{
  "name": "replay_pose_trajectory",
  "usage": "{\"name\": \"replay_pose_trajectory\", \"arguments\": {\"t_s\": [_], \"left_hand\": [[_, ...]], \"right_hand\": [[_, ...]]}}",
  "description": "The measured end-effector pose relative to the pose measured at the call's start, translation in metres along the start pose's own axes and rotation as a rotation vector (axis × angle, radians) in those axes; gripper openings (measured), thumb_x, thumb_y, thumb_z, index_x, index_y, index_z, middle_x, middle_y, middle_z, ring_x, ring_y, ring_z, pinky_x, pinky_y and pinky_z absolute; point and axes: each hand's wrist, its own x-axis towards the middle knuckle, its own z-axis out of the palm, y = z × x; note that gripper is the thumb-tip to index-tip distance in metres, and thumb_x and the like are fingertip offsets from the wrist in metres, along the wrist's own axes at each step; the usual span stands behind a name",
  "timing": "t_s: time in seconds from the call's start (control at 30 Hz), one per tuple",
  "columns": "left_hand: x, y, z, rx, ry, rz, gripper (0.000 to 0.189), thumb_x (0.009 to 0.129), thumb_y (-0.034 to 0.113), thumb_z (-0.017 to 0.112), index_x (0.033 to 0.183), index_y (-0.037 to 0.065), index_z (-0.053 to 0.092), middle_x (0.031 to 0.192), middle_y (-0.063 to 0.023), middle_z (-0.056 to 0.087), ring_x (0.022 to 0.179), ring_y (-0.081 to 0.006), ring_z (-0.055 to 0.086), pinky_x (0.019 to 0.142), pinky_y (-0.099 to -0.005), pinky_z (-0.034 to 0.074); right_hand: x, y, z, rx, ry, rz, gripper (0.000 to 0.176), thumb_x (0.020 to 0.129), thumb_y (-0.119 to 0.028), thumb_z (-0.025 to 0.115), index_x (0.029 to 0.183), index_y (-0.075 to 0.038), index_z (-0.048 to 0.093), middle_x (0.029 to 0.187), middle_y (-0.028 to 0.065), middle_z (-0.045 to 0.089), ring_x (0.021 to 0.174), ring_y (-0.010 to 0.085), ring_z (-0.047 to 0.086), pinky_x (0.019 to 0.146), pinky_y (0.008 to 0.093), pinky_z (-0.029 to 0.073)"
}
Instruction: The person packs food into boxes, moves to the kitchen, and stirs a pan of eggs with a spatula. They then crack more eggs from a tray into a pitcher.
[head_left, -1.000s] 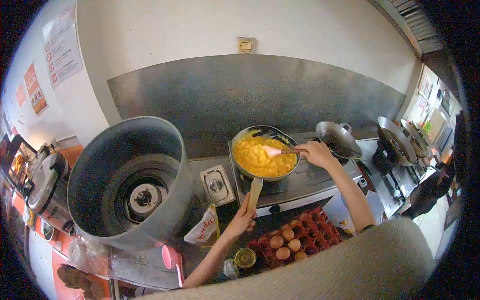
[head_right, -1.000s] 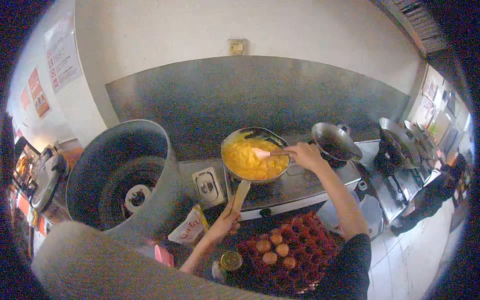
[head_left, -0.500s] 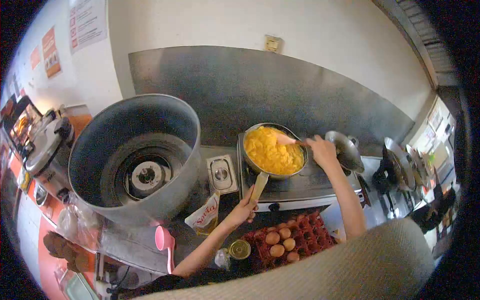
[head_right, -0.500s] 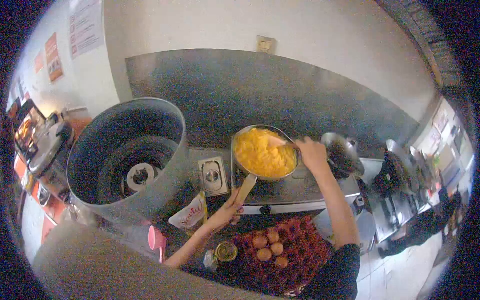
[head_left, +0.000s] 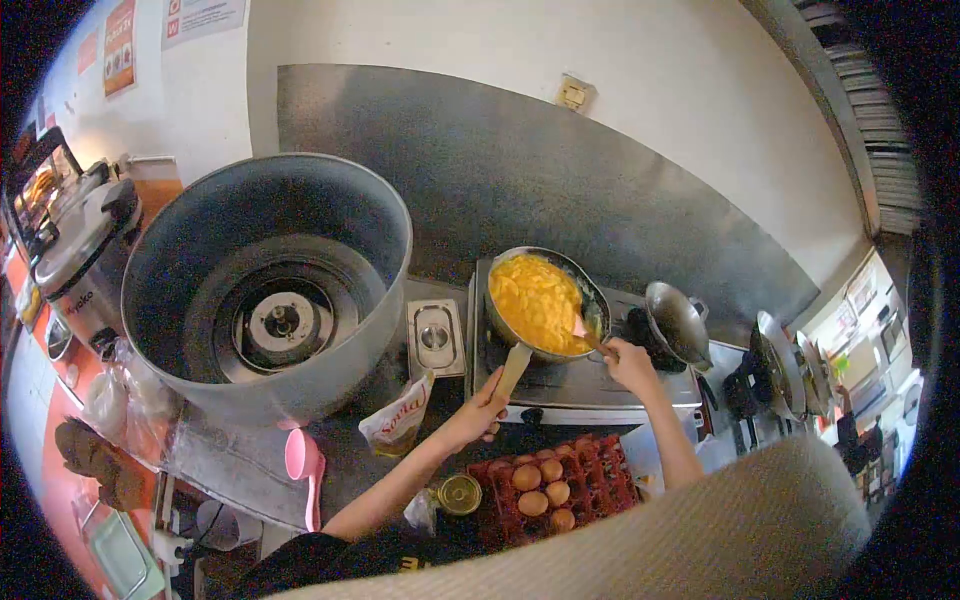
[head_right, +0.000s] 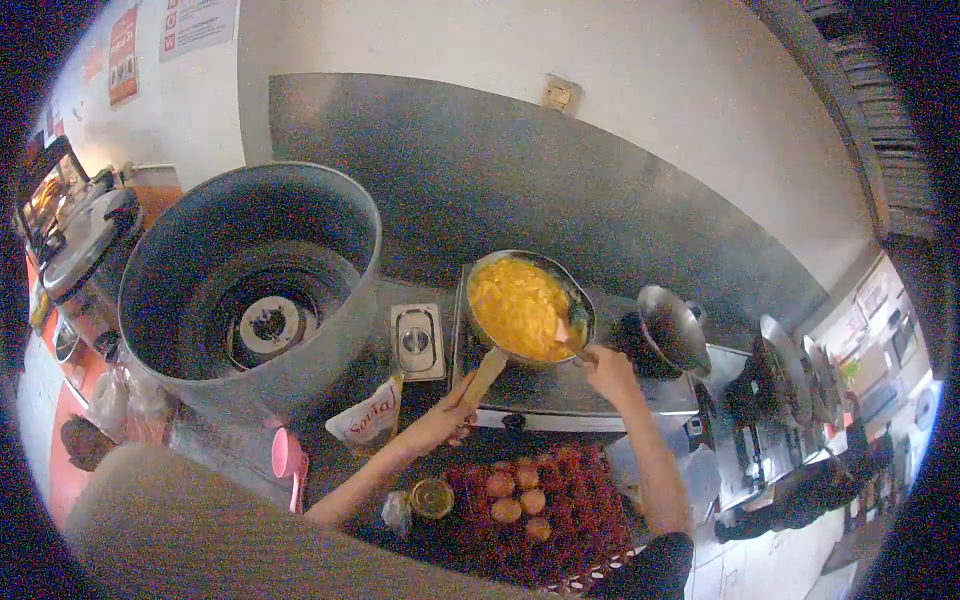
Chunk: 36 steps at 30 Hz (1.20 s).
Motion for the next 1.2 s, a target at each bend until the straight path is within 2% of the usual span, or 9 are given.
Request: {"name": "replay_pose_trajectory", "arguments": {"t_s": [0.13,0.23,0.43,0.57,0.67,0.83,0.97,1.07,1.2], "left_hand": [[-0.002,0.001,0.001,0.037,0.017,-0.021,0.065,0.097,0.023,0.044,0.149,0.029,0.005,0.082,-0.0013,0.044,0.055,-0.0073,0.039,0.046,-0.0215,0.038],[-0.005,0.008,0.002,0.062,0.032,-0.024,0.066,0.097,0.023,0.045,0.149,0.028,0.005,0.082,-0.0013,0.044,0.055,-0.0071,0.039,0.046,-0.0215,0.038],[-0.005,0.008,0.004,0.084,0.049,-0.009,0.065,0.096,0.021,0.044,0.149,0.025,0.006,0.082,-0.0015,0.044,0.055,-0.0069,0.039,0.045,-0.0215,0.038],[-0.006,0.007,0.001,0.084,0.032,0.002,0.064,0.096,0.020,0.043,0.149,0.024,0.007,0.082,-0.0015,0.044,0.055,-0.0069,0.039,0.045,-0.0214,0.038],[-0.003,0.003,-0.002,0.104,0.035,0.024,0.064,0.096,0.020,0.043,0.149,0.024,0.008,0.082,-0.0018,0.044,0.054,-0.0072,0.038,0.045,-0.0218,0.037],[-0.012,0.019,0.003,0.094,0.053,-0.041,0.063,0.096,0.020,0.043,0.148,0.026,0.009,0.080,-0.0012,0.043,0.052,-0.0075,0.037,0.044,-0.0216,0.036],[-0.010,0.012,-0.003,0.104,0.023,-0.001,0.061,0.098,0.026,0.043,0.149,0.025,0.009,0.081,-0.0002,0.047,0.057,-0.0076,0.041,0.044,-0.0214,0.037],[-0.009,0.013,-0.003,0.076,0.004,-0.027,0.063,0.096,0.022,0.044,0.148,0.029,0.008,0.077,-0.0001,0.041,0.052,-0.0072,0.037,0.043,-0.0218,0.035],[-0.013,0.022,-0.005,0.201,0.012,-0.065,0.065,0.097,0.024,0.045,0.149,0.029,0.006,0.076,0.0010,0.040,0.053,-0.0070,0.036,0.044,-0.0215,0.035]], "right_hand": [[0.009,-0.020,0.001,0.021,-0.069,-0.032,0.026,0.080,-0.020,0.062,0.104,-0.009,0.063,0.088,0.0224,0.065,0.086,0.0410,0.062,0.077,0.0488,0.050],[0.004,-0.051,-0.019,0.039,-0.019,0.019,0.025,0.080,-0.019,0.062,0.103,-0.009,0.063,0.087,0.0215,0.065,0.084,0.0411,0.062,0.076,0.0488,0.050],[-0.006,-0.089,-0.004,-0.109,0.016,-0.144,0.022,0.082,-0.020,0.058,0.100,-0.008,0.064,0.085,0.0217,0.065,0.078,0.0400,0.063,0.070,0.0493,0.051],[0.009,-0.073,0.012,-0.290,-0.010,-0.048,0.024,0.080,-0.015,0.058,0.104,-0.012,0.064,0.090,0.0179,0.065,0.080,0.0370,0.063,0.072,0.0463,0.051],[0.026,-0.066,-0.019,-0.439,-0.029,0.002,0.025,0.079,-0.012,0.056,0.103,-0.014,0.065,0.089,0.0152,0.064,0.080,0.0349,0.065,0.070,0.0461,0.052],[0.007,-0.066,-0.068,-0.510,0.243,-0.042,0.017,0.084,-0.012,0.049,0.088,-0.008,0.065,0.082,0.0175,0.065,0.075,0.0341,0.066,0.066,0.0434,0.054],[0.003,-0.031,-0.046,-0.561,0.204,0.114,0.014,0.083,-0.011,0.053,0.088,-0.009,0.065,0.084,0.0187,0.063,0.077,0.0333,0.066,0.066,0.0429,0.053],[0.021,-0.004,-0.017,-0.594,0.206,0.165,0.015,0.082,-0.011,0.055,0.092,-0.009,0.066,0.083,0.0174,0.064,0.076,0.0335,0.066,0.065,0.0432,0.053],[0.064,0.023,0.005,-0.561,0.223,0.081,0.023,0.082,-0.012,0.056,0.103,-0.014,0.065,0.084,0.0166,0.063,0.074,0.0339,0.065,0.064,0.0442,0.053]]}}
